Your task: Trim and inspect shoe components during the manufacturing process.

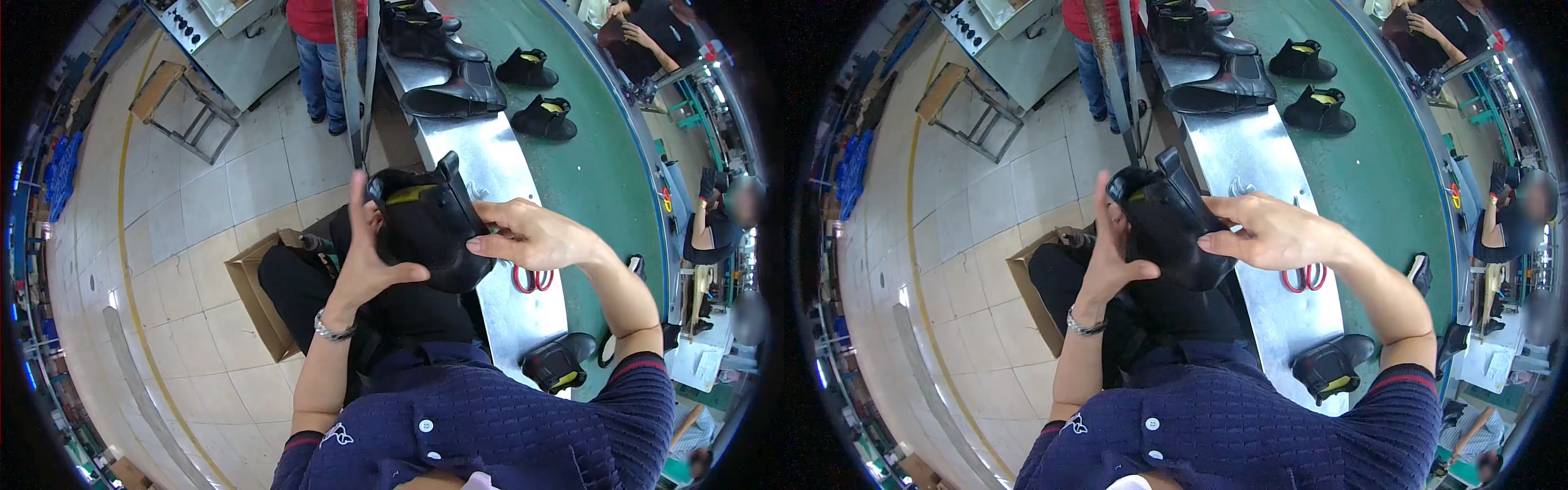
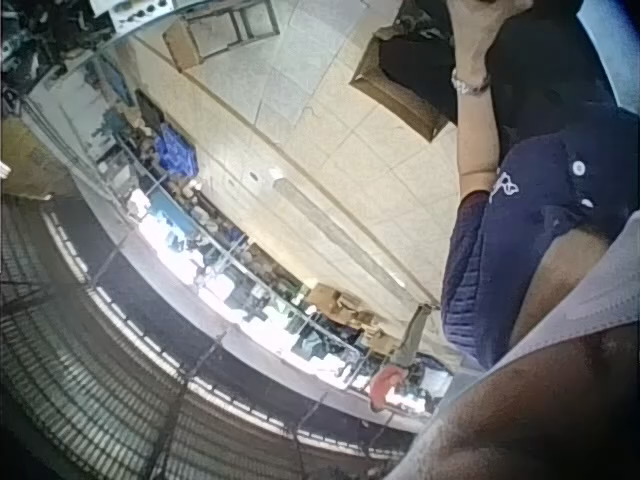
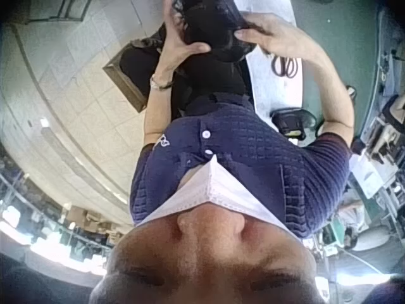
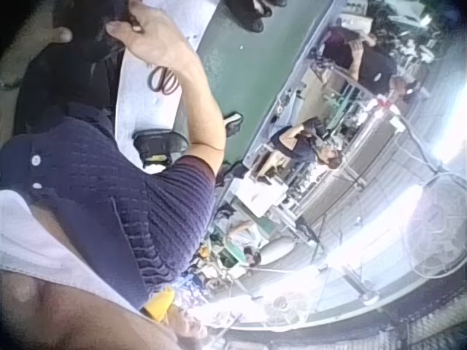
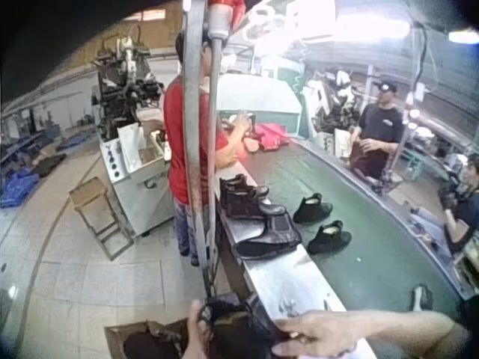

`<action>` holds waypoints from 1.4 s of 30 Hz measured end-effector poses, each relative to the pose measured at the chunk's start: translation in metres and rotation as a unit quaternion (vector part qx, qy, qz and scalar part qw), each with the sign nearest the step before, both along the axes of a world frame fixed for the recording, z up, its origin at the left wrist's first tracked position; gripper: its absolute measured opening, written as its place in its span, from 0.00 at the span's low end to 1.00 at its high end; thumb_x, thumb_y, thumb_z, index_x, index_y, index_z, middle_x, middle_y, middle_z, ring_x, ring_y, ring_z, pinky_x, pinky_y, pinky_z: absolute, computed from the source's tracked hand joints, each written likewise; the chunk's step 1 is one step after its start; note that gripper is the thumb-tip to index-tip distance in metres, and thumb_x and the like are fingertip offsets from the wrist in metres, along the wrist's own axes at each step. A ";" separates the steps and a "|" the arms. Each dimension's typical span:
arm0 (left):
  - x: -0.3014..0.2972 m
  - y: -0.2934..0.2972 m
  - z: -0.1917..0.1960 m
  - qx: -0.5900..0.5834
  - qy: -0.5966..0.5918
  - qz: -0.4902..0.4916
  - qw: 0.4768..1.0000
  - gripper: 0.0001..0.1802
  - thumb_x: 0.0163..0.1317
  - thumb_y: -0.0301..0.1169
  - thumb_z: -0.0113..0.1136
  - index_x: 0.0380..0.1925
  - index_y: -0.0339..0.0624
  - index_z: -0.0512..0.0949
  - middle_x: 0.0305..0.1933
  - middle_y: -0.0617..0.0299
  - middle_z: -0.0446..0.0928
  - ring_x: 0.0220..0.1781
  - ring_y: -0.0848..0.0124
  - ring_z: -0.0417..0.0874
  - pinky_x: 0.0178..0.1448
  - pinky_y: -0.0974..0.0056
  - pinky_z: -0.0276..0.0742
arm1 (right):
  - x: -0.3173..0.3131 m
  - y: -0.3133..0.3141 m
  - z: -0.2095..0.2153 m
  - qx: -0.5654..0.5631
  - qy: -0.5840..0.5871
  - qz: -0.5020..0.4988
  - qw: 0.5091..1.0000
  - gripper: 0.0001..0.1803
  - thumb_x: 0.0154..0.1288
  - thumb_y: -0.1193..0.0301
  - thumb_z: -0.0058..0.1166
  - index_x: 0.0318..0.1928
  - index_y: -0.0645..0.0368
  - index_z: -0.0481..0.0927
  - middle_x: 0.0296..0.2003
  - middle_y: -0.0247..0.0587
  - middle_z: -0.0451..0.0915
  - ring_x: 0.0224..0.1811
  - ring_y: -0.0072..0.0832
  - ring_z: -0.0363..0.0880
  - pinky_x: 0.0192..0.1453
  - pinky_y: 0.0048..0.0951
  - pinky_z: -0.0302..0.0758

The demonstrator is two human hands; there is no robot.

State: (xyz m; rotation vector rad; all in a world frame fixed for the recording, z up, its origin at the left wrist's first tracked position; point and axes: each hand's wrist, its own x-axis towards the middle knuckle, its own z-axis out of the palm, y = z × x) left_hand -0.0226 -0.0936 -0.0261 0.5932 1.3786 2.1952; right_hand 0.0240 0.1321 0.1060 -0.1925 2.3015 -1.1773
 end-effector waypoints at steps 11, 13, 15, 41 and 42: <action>-0.007 0.048 -0.010 -0.022 -0.014 0.114 0.993 0.39 0.43 0.28 0.81 0.52 0.33 0.67 0.49 0.53 0.78 0.49 0.68 0.82 0.53 0.65 0.81 | -0.004 -0.007 -0.005 0.141 0.025 -0.055 0.988 0.17 0.66 0.66 0.58 0.40 0.71 0.74 0.19 0.62 0.75 0.27 0.57 0.79 0.32 0.47 0.72; -0.012 0.046 -0.007 -0.014 -0.029 0.109 0.993 0.38 0.43 0.28 0.81 0.53 0.33 0.67 0.49 0.53 0.78 0.50 0.68 0.82 0.53 0.65 0.81 | -0.006 -0.013 -0.006 0.151 0.050 -0.079 0.984 0.17 0.64 0.66 0.59 0.38 0.71 0.74 0.18 0.62 0.74 0.27 0.58 0.79 0.31 0.48 0.72; -0.019 0.042 -0.012 -0.009 -0.029 0.121 0.992 0.37 0.44 0.26 0.80 0.53 0.35 0.68 0.50 0.55 0.78 0.50 0.68 0.82 0.55 0.65 0.80 | -0.012 -0.020 -0.009 0.192 0.078 -0.063 0.976 0.19 0.63 0.65 0.60 0.39 0.72 0.74 0.18 0.64 0.74 0.27 0.58 0.80 0.31 0.49 0.72; 0.103 -0.089 -0.073 -0.088 -0.207 0.227 0.948 0.33 0.62 0.57 0.61 0.52 0.39 0.72 0.42 0.66 0.71 0.43 0.76 0.72 0.50 0.71 0.70 | 0.029 -0.117 -0.139 -0.203 -0.187 0.009 0.961 0.43 0.56 0.56 0.69 0.63 0.73 0.68 0.52 0.57 0.79 0.57 0.37 0.79 0.62 0.33 0.75; 0.102 -0.087 -0.080 -0.126 -0.189 0.229 0.947 0.32 0.62 0.57 0.61 0.51 0.39 0.73 0.42 0.65 0.71 0.44 0.74 0.71 0.51 0.69 0.69 | 0.026 -0.116 -0.141 -0.165 -0.148 0.032 0.975 0.39 0.56 0.55 0.70 0.58 0.73 0.73 0.46 0.56 0.82 0.50 0.36 0.82 0.58 0.32 0.77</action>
